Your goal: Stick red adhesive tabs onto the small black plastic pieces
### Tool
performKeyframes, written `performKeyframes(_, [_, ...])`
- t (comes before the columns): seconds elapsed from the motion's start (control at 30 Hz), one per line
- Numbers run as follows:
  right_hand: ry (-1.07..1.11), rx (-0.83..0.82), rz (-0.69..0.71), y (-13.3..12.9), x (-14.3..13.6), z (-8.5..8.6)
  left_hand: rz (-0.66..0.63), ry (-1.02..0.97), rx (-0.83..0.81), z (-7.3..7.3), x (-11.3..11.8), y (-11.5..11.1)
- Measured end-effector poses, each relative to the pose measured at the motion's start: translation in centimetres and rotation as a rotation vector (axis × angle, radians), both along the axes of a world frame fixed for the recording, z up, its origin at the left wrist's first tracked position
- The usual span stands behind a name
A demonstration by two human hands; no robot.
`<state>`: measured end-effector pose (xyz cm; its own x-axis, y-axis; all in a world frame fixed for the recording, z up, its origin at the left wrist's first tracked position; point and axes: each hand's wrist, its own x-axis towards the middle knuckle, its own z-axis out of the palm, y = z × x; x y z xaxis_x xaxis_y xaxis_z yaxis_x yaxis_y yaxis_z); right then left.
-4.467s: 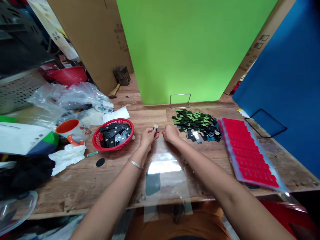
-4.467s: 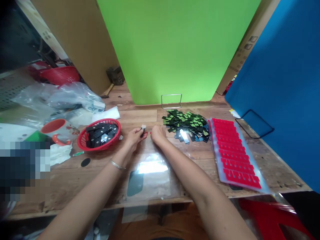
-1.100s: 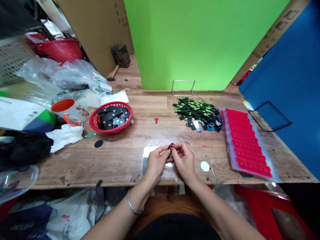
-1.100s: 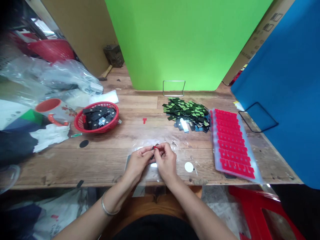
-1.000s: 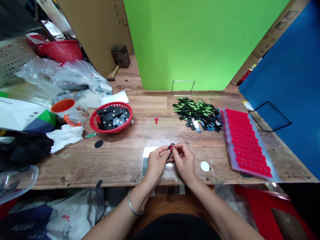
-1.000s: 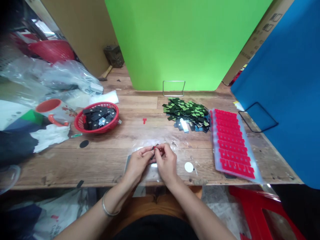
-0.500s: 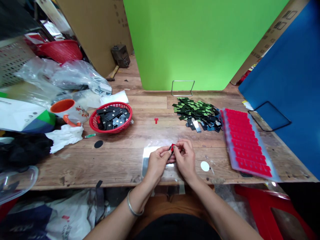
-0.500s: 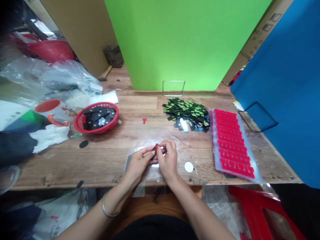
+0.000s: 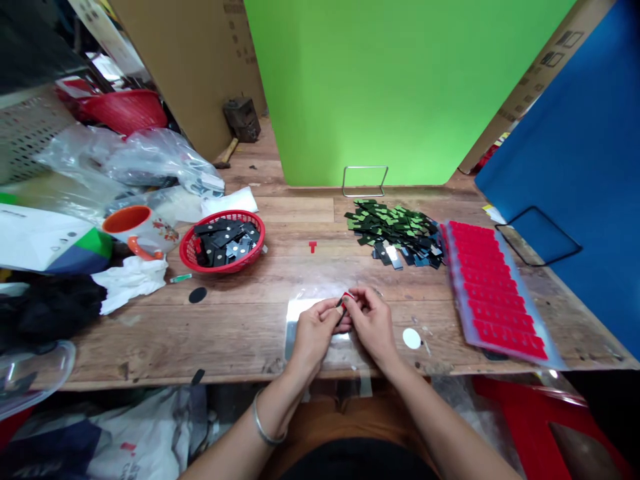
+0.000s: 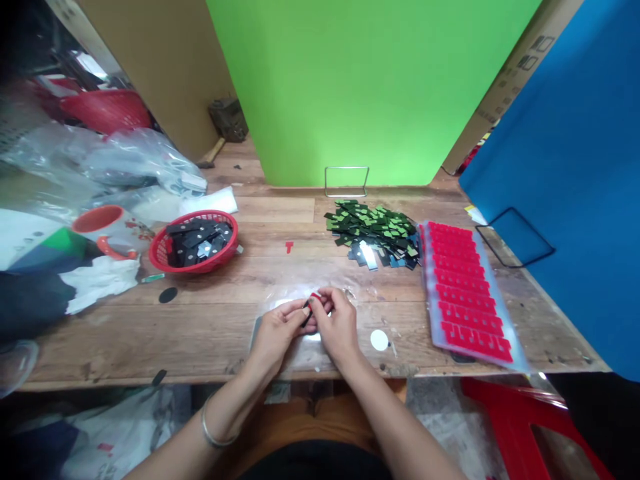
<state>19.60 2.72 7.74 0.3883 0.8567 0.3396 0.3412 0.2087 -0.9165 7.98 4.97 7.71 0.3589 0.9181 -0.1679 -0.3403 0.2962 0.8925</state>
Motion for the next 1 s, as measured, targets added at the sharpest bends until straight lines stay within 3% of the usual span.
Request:
performKeyframes(0.13, [0.018,-0.063,0.104,-0.3,0.3,0.4,-0.013,0.017,0.012,-0.1,0.1,-0.3])
performKeyframes(0.27, [0.038,-0.056,0.066,-0.3,0.7,-0.2,-0.051,-0.02,0.016,0.0,0.0,-0.7])
performKeyframes(0.37, [0.038,-0.038,0.012,-0.2,0.7,-0.9,-0.01,-0.034,0.042,1.0,-1.2,0.0])
performKeyframes(0.47, [0.022,-0.031,0.012,-0.3,0.4,-1.2,0.184,0.015,0.171,3.2,-4.3,2.7])
performKeyframes(0.57, [-0.028,-0.02,0.037,-0.4,0.1,-1.0,0.478,0.087,0.378,5.8,-8.8,7.0])
performKeyframes(0.7, [-0.091,0.012,0.033,-0.5,-0.3,-0.7,0.695,0.581,0.695,7.5,-13.5,11.0])
performKeyframes(0.77, [-0.132,0.035,0.024,-0.7,-0.6,-0.5,0.783,0.789,0.826,7.3,-13.8,11.1])
performKeyframes(0.83, [-0.2,0.057,0.019,-1.0,-0.9,0.1,0.781,0.852,0.951,6.2,-12.8,9.9])
performKeyframes(1.0, [-0.515,0.128,0.06,0.0,0.3,3.7,0.36,0.912,1.125,1.5,-7.7,4.8])
